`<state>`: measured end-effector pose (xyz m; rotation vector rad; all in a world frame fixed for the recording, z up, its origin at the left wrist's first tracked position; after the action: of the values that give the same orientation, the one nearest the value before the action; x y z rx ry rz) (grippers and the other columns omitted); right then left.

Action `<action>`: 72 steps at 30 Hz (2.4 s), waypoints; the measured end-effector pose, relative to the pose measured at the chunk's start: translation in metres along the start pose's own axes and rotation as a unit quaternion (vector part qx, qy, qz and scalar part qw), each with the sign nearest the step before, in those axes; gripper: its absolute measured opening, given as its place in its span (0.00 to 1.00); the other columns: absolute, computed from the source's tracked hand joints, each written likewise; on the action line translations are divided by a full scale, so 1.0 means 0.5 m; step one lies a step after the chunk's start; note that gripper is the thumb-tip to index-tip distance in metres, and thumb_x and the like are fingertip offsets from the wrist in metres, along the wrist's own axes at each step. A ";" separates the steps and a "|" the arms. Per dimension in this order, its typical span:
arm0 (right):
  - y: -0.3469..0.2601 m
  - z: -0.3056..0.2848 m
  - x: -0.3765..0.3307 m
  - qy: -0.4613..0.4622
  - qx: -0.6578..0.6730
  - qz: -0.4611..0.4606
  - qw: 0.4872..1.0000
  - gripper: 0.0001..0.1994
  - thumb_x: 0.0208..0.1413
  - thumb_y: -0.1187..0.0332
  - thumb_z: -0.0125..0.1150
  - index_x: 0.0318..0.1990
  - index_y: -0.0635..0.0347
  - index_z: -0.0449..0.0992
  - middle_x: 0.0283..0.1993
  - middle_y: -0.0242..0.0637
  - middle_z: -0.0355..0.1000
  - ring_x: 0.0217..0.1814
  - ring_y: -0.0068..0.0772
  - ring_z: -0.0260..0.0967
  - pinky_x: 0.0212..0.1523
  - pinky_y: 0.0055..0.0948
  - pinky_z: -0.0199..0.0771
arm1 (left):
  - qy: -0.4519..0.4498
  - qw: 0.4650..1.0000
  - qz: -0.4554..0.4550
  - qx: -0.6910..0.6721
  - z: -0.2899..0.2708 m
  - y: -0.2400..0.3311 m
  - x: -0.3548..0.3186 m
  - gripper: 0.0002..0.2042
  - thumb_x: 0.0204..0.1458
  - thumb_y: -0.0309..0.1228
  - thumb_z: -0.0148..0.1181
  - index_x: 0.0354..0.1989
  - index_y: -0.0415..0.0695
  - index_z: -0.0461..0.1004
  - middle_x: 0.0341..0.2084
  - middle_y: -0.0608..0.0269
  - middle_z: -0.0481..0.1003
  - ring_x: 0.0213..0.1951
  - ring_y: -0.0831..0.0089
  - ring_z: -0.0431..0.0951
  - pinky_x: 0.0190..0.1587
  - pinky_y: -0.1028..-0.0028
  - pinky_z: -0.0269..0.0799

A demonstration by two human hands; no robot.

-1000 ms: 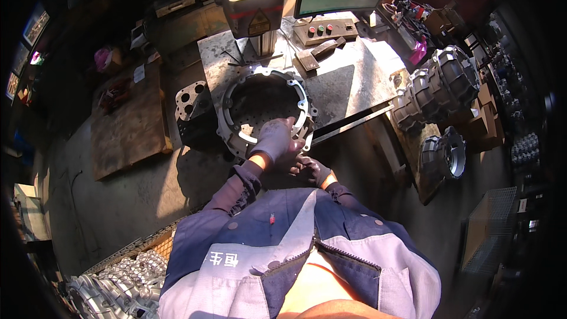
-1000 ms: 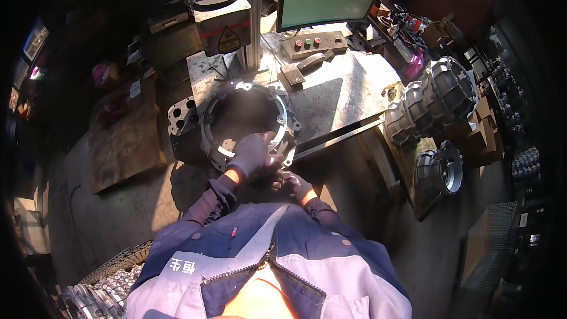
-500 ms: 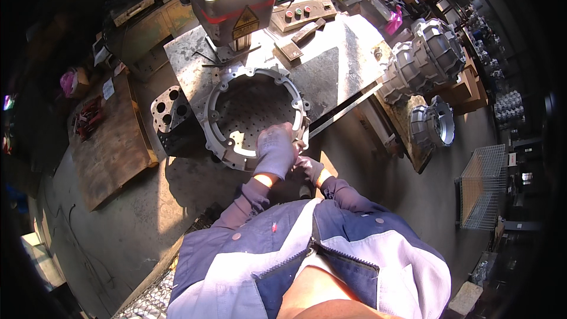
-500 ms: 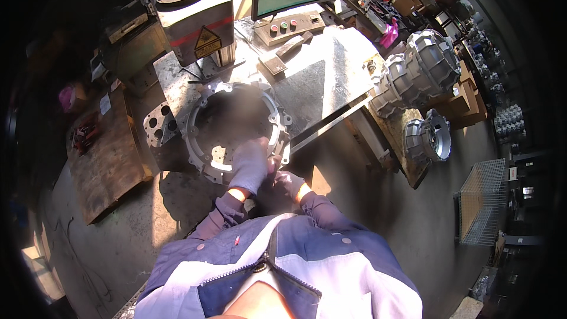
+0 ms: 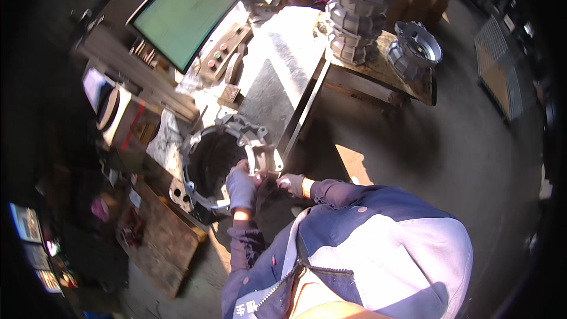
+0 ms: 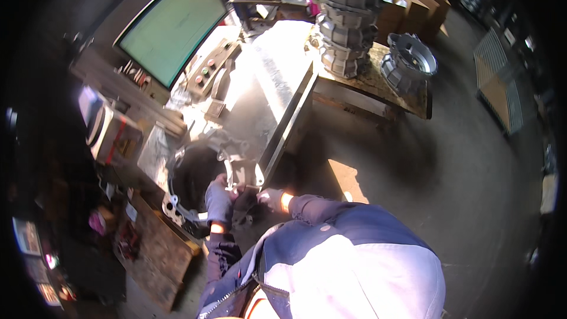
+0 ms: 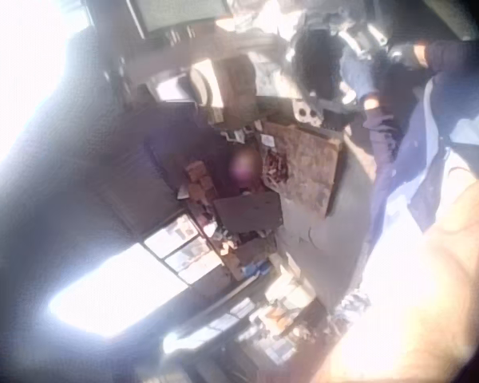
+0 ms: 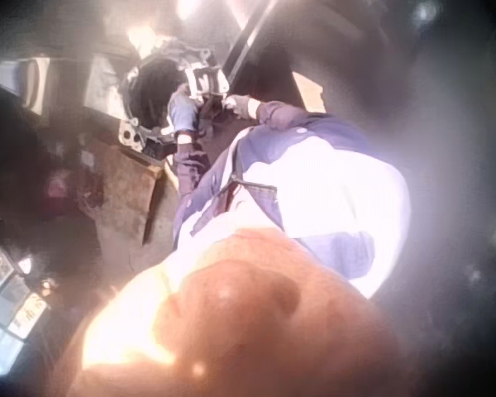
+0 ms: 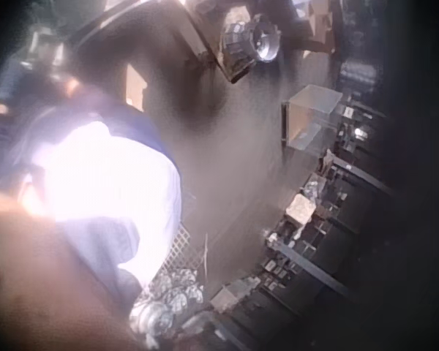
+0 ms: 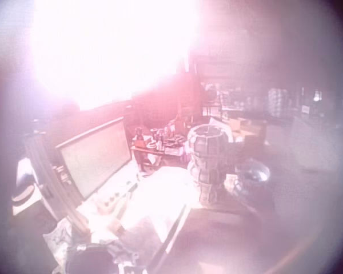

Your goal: The person repeatedly picks up metal engine components from a wire basket, places them on a workbench, aligns them with a jig, and then moves them to a stack on the right. The cycle repeats with multiple identical parts throughout the clip.

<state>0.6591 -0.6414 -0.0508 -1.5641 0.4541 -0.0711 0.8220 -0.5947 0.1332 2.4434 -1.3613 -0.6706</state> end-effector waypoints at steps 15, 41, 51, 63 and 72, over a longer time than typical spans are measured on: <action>0.073 -0.280 -0.325 0.028 0.237 -0.085 0.967 0.16 0.41 0.78 0.58 0.42 0.60 0.71 0.37 0.44 0.70 0.39 0.48 0.69 0.38 0.37 0.71 | 0.052 0.969 0.213 0.117 0.131 0.545 -0.075 0.17 0.40 0.43 0.71 0.25 0.44 0.72 0.21 0.50 0.73 0.31 0.47 0.76 0.33 0.53 0.69; 0.216 -1.281 -0.783 0.657 0.256 -0.130 0.697 0.17 0.64 0.67 0.55 0.60 0.57 0.69 0.54 0.36 0.72 0.51 0.29 0.72 0.54 0.33 0.74 | -0.210 0.678 0.705 -0.003 0.748 1.679 0.502 0.16 0.42 0.41 0.67 0.36 0.45 0.78 0.35 0.47 0.78 0.42 0.49 0.77 0.46 0.56 0.68; 0.407 -1.404 -0.808 0.499 0.120 0.071 0.855 0.18 0.66 0.59 0.49 0.57 0.58 0.72 0.55 0.40 0.75 0.52 0.38 0.75 0.51 0.39 0.75 | -0.240 0.664 0.704 0.077 0.869 1.753 0.581 0.16 0.42 0.39 0.68 0.40 0.48 0.81 0.34 0.50 0.79 0.40 0.52 0.79 0.43 0.58 0.72; 0.418 -1.116 -0.881 0.237 0.567 0.167 0.771 0.18 0.61 0.60 0.55 0.56 0.57 0.71 0.47 0.42 0.76 0.48 0.45 0.74 0.50 0.43 0.75 | -0.058 0.908 0.414 0.023 0.705 1.332 0.381 0.20 0.46 0.37 0.64 0.49 0.47 0.76 0.31 0.52 0.78 0.40 0.52 0.78 0.44 0.56 0.70; 0.272 -0.880 -0.635 -0.052 0.206 0.312 0.926 0.19 0.65 0.54 0.51 0.48 0.65 0.71 0.35 0.41 0.71 0.38 0.37 0.72 0.42 0.39 0.78 | -0.016 0.967 -0.233 -0.107 0.660 0.677 -0.241 0.15 0.49 0.35 0.61 0.45 0.45 0.80 0.39 0.50 0.79 0.44 0.53 0.79 0.47 0.61 0.72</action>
<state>0.1941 -0.9502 -0.0835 -0.9513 0.7805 0.3848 0.3514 -0.6715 0.0307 2.5918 -0.6725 -0.9092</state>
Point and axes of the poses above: each hand's wrist, its own x-axis towards the middle knuckle, its own z-axis out of the palm, y = z × x, the point moved 1 cm from there along x, towards the middle knuckle
